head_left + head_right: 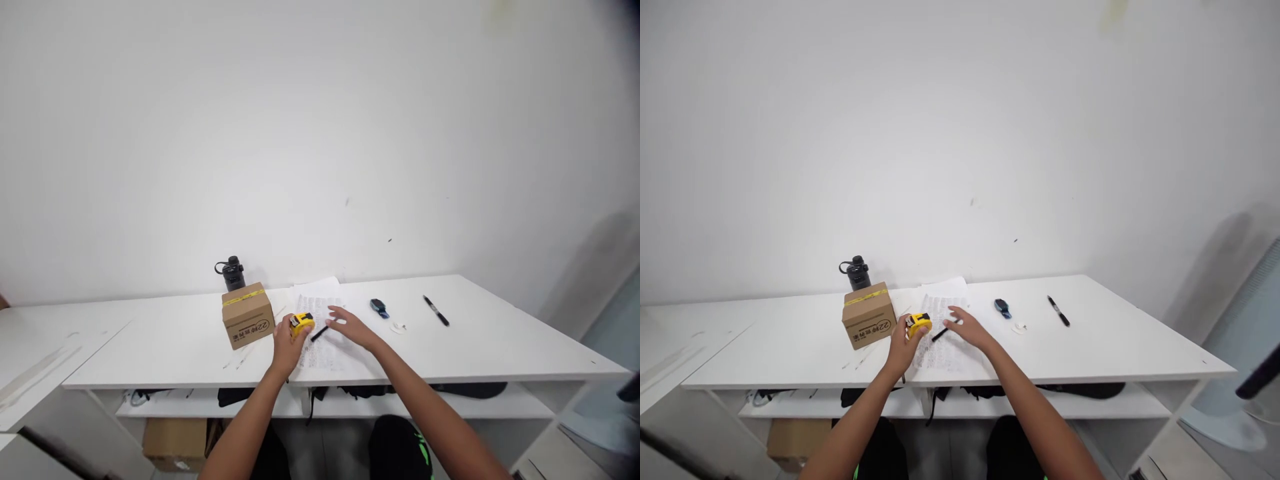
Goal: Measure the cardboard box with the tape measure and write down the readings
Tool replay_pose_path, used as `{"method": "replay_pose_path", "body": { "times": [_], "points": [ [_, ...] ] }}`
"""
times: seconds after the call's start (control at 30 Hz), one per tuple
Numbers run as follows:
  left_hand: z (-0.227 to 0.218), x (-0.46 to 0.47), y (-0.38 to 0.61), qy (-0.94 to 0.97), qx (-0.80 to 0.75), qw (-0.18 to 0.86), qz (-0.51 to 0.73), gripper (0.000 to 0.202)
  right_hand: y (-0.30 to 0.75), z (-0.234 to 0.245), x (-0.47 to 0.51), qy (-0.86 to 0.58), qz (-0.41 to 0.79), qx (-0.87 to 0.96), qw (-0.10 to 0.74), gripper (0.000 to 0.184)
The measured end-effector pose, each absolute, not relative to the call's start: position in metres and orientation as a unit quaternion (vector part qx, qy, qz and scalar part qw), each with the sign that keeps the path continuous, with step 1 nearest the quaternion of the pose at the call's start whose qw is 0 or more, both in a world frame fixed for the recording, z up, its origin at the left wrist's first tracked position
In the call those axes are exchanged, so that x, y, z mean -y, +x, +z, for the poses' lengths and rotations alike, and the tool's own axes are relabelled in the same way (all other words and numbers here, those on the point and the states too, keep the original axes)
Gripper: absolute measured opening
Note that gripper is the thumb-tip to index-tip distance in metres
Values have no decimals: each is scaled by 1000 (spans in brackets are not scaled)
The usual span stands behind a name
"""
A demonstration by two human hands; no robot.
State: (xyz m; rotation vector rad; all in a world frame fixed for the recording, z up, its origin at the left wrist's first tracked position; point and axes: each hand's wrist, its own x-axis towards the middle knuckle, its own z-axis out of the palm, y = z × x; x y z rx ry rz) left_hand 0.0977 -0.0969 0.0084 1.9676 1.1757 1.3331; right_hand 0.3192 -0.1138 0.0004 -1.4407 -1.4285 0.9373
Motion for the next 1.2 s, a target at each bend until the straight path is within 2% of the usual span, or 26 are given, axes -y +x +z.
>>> {"method": "replay_pose_path", "body": {
  "times": [0.1, 0.2, 0.3, 0.43, 0.53, 0.6, 0.7, 0.8, 0.97, 1.07, 1.13, 1.2],
  "points": [
    [29, 110, 97, 715, -358, 325, 505, 42, 276, 16, 132, -336, 592, 557, 476, 61],
    [43, 114, 95, 732, -347, 337, 481, 46, 235, 21, 144, -217, 658, 484, 534, 51],
    [52, 103, 83, 763, -392, 242, 452, 49, 216, 21, 150, -189, 658, 426, 591, 46],
    [67, 70, 41, 751, -511, 116, 403, 48, 220, 21, 160, -208, 660, 417, 590, 46],
    [74, 41, -3, 754, -570, -4, 325, 73, 227, 23, 169, -223, 665, 399, 590, 45],
    [75, 24, -31, 776, -576, -30, 255, 78, 229, 25, 172, -233, 666, 386, 594, 45],
    [76, 9, -60, 787, -587, 2, 192, 74, 231, 26, 172, -244, 666, 377, 596, 44],
    [74, 7, -73, 801, -569, 14, 187, 72, 231, 26, 168, -249, 658, 384, 598, 40],
    [51, 34, -81, 813, -488, 27, 317, 68, 222, 40, 156, -334, 596, 456, 570, 40],
    [35, 54, -86, 800, -439, 121, 391, 64, 203, 62, 137, -401, 523, 537, 526, 43],
    [28, 64, -87, 758, -436, 222, 432, 63, 182, 77, 117, -408, 464, 603, 504, 43],
    [22, 71, -84, 657, -467, 335, 487, 70, 158, 89, 96, -416, 404, 663, 474, 42]
  ]
}}
